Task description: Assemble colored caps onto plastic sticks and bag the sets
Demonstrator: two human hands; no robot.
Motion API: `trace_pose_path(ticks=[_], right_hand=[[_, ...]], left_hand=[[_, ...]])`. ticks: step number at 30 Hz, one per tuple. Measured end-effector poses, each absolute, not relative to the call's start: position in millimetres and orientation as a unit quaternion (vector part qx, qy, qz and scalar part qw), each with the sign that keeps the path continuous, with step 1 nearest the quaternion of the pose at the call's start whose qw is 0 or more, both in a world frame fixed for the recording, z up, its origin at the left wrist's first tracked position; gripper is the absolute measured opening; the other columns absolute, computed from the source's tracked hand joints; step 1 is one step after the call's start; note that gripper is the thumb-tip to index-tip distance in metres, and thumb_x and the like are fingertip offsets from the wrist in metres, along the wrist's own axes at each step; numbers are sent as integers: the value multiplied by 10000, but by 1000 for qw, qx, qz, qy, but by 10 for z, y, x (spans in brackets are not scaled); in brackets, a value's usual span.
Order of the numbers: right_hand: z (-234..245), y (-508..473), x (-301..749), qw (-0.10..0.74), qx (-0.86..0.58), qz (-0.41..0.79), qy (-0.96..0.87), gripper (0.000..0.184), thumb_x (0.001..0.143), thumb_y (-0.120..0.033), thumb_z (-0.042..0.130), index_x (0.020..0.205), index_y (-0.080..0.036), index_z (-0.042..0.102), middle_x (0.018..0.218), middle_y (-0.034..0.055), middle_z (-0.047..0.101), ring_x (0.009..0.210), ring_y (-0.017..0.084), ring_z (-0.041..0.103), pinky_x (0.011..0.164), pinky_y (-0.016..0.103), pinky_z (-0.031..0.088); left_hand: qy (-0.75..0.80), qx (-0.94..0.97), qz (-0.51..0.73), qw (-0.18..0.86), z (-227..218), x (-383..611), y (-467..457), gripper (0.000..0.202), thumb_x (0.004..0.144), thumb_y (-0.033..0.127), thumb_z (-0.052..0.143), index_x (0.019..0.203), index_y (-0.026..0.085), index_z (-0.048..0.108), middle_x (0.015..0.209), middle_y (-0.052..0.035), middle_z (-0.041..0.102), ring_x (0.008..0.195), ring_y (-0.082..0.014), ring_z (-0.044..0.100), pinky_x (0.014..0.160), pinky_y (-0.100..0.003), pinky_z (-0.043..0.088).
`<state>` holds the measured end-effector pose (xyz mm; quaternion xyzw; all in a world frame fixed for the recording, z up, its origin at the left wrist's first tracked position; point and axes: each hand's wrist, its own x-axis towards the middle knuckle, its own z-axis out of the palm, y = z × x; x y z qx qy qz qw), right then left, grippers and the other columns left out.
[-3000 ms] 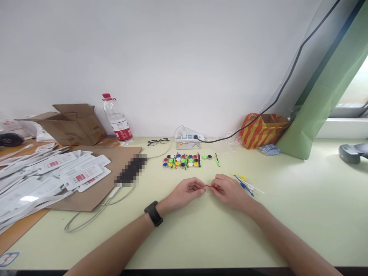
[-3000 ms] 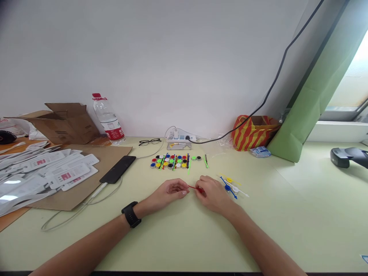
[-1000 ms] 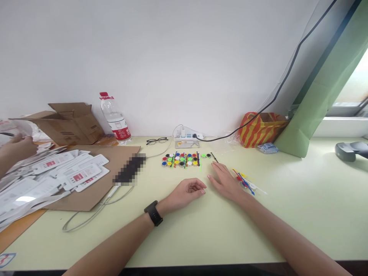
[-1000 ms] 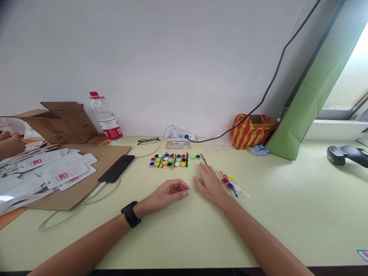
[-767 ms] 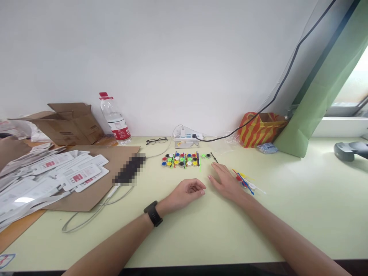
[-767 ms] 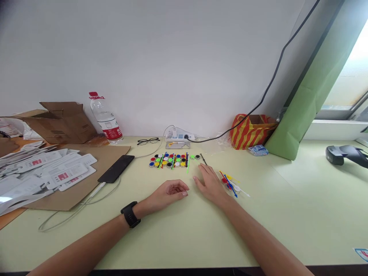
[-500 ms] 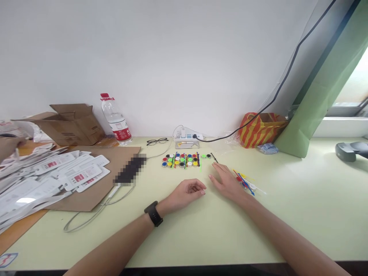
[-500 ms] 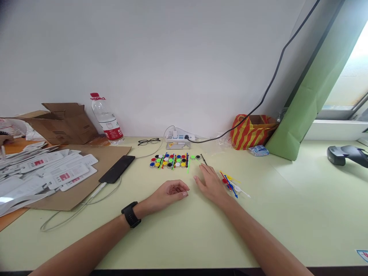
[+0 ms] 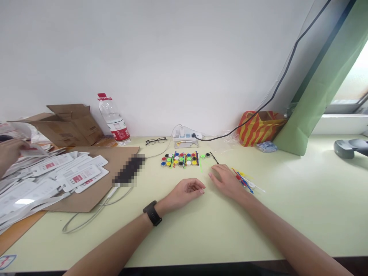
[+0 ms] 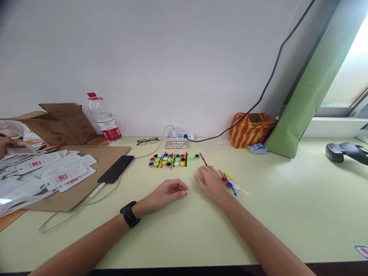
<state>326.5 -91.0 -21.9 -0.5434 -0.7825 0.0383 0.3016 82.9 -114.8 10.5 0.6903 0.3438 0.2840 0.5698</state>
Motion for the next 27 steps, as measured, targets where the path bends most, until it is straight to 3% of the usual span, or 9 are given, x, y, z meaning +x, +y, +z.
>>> trace_pose_path(ticks=[5, 12, 27], right_hand=[[-176, -926, 3266, 307, -556, 40, -771, 241, 990, -375, 519, 1041, -206, 684, 1095, 100, 741, 1076, 281, 650, 967, 427, 489], [-208, -893, 3287, 333, -557, 28, -760, 347, 981, -390, 522, 1235, -181, 630, 1252, 130, 694, 1172, 293, 611, 1020, 437, 472], [-247, -865, 3301, 305, -565, 33, -766, 327, 981, -400, 523, 1235, -214, 614, 1246, 119, 683, 1165, 300, 605, 999, 440, 467]], left_hand=[[345, 691, 283, 569, 98, 820, -1146, 286, 890, 424, 736, 1036, 179, 726, 956, -58, 692, 909, -175, 625, 855, -313, 502], [346, 690, 282, 569, 115, 828, -1145, 281, 887, 427, 738, 1020, 180, 725, 948, -54, 688, 905, -172, 626, 845, -304, 500], [341, 696, 283, 564, 123, 834, -1147, 300, 880, 442, 740, 1018, 175, 730, 940, -60, 689, 892, -177, 624, 836, -311, 505]])
